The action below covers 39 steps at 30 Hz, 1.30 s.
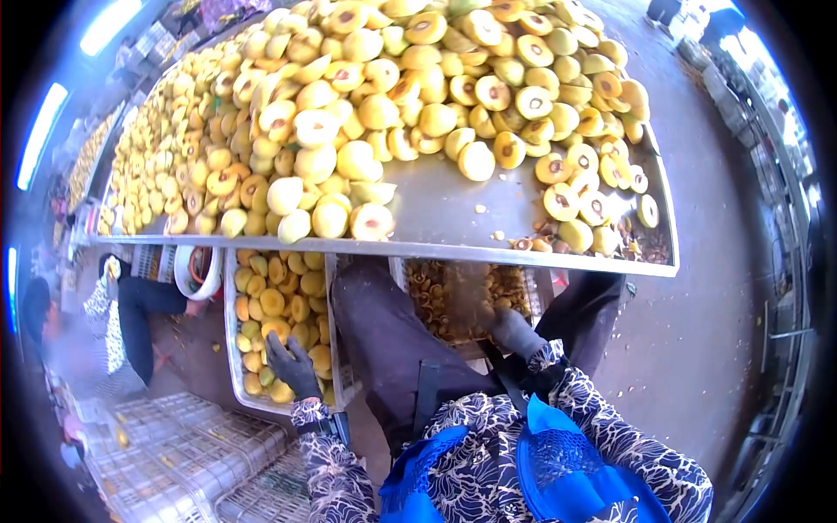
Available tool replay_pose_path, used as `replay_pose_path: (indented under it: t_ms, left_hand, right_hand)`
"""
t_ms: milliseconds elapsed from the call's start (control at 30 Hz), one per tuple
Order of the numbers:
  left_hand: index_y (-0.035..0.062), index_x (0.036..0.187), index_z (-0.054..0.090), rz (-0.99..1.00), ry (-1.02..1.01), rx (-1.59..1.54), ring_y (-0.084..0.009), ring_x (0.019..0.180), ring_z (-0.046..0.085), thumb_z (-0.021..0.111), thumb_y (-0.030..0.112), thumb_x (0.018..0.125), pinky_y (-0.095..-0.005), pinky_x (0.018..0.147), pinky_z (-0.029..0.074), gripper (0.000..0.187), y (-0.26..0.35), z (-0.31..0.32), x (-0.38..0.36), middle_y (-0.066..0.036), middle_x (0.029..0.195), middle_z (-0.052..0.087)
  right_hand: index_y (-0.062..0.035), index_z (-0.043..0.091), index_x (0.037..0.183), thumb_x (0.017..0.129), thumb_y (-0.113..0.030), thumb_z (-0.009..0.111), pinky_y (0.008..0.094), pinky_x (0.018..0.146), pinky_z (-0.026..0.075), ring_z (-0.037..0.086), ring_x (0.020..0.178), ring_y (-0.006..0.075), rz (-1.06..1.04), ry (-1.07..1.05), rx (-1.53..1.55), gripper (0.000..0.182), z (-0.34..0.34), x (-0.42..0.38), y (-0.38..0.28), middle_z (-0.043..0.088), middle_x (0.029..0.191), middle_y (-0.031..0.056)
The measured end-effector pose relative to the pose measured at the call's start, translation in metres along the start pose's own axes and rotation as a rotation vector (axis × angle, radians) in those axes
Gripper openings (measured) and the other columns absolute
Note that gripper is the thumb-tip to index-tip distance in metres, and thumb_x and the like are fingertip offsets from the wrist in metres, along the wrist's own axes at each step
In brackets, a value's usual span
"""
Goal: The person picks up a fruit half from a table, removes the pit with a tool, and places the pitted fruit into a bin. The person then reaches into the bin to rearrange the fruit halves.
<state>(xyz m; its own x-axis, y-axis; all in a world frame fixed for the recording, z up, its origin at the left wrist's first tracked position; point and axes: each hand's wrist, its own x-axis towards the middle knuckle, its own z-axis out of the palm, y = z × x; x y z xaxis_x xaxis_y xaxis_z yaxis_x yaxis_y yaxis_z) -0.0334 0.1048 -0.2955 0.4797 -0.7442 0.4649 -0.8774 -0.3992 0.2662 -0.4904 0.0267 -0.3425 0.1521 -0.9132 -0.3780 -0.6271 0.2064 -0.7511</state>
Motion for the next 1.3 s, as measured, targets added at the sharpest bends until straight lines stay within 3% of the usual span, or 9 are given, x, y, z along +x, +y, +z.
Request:
replay_pose_path:
  t_ms: [133, 367, 467, 600, 733, 900, 1000, 1100, 1300]
  left_hand:
    - [-0.0052, 0.129, 0.049, 0.377, 0.094, -0.382, -0.0399, 0.119, 0.052, 0.055, 0.016, 0.095, -0.0455, 0.102, 0.04, 0.041, 0.175, -0.046, 0.084, -0.024, 0.129, 0.053]
    - [0.001, 0.124, 0.055, 0.834, 0.01, -0.666, -0.0351, 0.112, 0.058, 0.06, 0.01, 0.089, -0.0414, 0.095, 0.047, 0.037, 0.385, 0.027, 0.174, -0.019, 0.12, 0.06]
    - [0.0023, 0.12, 0.058, 0.947, -0.003, -0.594, -0.0365, 0.1, 0.061, 0.059, 0.018, 0.09, -0.0437, 0.087, 0.049, 0.034, 0.448, 0.065, 0.208, -0.019, 0.111, 0.064]
    - [0.0046, 0.127, 0.051, 0.941, -0.107, -0.206, -0.0362, 0.108, 0.057, 0.061, 0.03, 0.086, -0.0485, 0.093, 0.042, 0.05, 0.514, 0.112, 0.242, -0.023, 0.111, 0.063]
    - [0.0069, 0.126, 0.052, 0.91, -0.082, -0.205, -0.0362, 0.101, 0.057, 0.067, 0.031, 0.078, -0.0507, 0.092, 0.04, 0.056, 0.53, 0.135, 0.235, -0.019, 0.104, 0.061]
    - [0.0054, 0.112, 0.061, 0.769, -0.107, -0.776, -0.0341, 0.095, 0.054, 0.073, 0.008, 0.073, -0.0417, 0.086, 0.046, 0.042, 0.502, 0.105, 0.22, -0.015, 0.102, 0.055]
    - [0.0014, 0.115, 0.061, 0.465, -0.376, -1.075, -0.0223, 0.097, 0.058, 0.072, 0.011, 0.08, -0.0339, 0.087, 0.049, 0.038, 0.471, 0.064, 0.186, -0.011, 0.107, 0.058]
    - [-0.0022, 0.117, 0.059, 0.167, -0.692, -1.29, -0.0167, 0.102, 0.06, 0.071, 0.01, 0.081, -0.0308, 0.089, 0.051, 0.039, 0.452, -0.011, 0.127, -0.009, 0.114, 0.06]
    - [-0.0039, 0.122, 0.054, 0.133, -0.535, -1.529, -0.0227, 0.103, 0.06, 0.058, 0.026, 0.093, -0.0345, 0.095, 0.047, 0.042, 0.414, -0.041, 0.032, -0.014, 0.119, 0.06]
  right_hand:
    - [0.0008, 0.059, 0.099, 0.087, -0.028, 0.06, 0.0479, 0.073, 0.05, 0.062, 0.085, 0.0457, -0.053, -0.097, 0.085, 0.031, -0.013, -0.014, 0.0, 0.063, 0.084, 0.0298]
    - [0.0033, 0.056, 0.098, 0.085, -0.03, 0.061, 0.0489, 0.073, 0.048, 0.061, 0.084, 0.0471, -0.052, -0.103, 0.226, 0.036, -0.048, -0.019, -0.021, 0.062, 0.082, 0.0302]
    - [0.0027, 0.056, 0.099, 0.086, -0.031, 0.061, 0.0501, 0.072, 0.048, 0.061, 0.085, 0.0475, -0.025, -0.094, 0.277, 0.037, -0.044, -0.017, -0.012, 0.062, 0.084, 0.0311]
    - [0.0012, 0.055, 0.097, 0.086, -0.031, 0.061, 0.0516, 0.068, 0.048, 0.061, 0.081, 0.0476, 0.038, -0.088, 0.337, 0.035, -0.045, -0.014, -0.007, 0.062, 0.08, 0.0301]
    - [-0.0002, 0.055, 0.095, 0.088, -0.034, 0.061, 0.0498, 0.065, 0.049, 0.062, 0.074, 0.0451, -0.015, -0.024, 0.211, 0.035, -0.045, -0.012, -0.009, 0.062, 0.074, 0.0274]
    - [-0.0028, 0.057, 0.099, 0.086, -0.026, 0.066, 0.0456, 0.064, 0.051, 0.065, 0.075, 0.0401, -0.168, 0.019, 0.086, 0.028, -0.078, -0.03, -0.039, 0.064, 0.078, 0.0249]
    - [-0.004, 0.057, 0.108, 0.085, -0.017, 0.069, 0.0381, 0.063, 0.052, 0.066, 0.072, 0.0341, -0.492, 0.389, 0.414, 0.03, -0.117, -0.037, -0.071, 0.064, 0.08, 0.0196]
    - [-0.0042, 0.056, 0.113, 0.085, -0.012, 0.069, 0.0343, 0.064, 0.052, 0.066, 0.07, 0.0278, -0.44, 0.602, 0.509, 0.032, -0.163, -0.029, -0.116, 0.064, 0.081, 0.0144]
    - [-0.0002, 0.055, 0.099, 0.087, -0.018, 0.068, 0.038, 0.064, 0.048, 0.063, 0.071, 0.0282, -0.361, 0.451, 0.685, 0.025, -0.14, -0.027, -0.149, 0.062, 0.078, 0.0169]
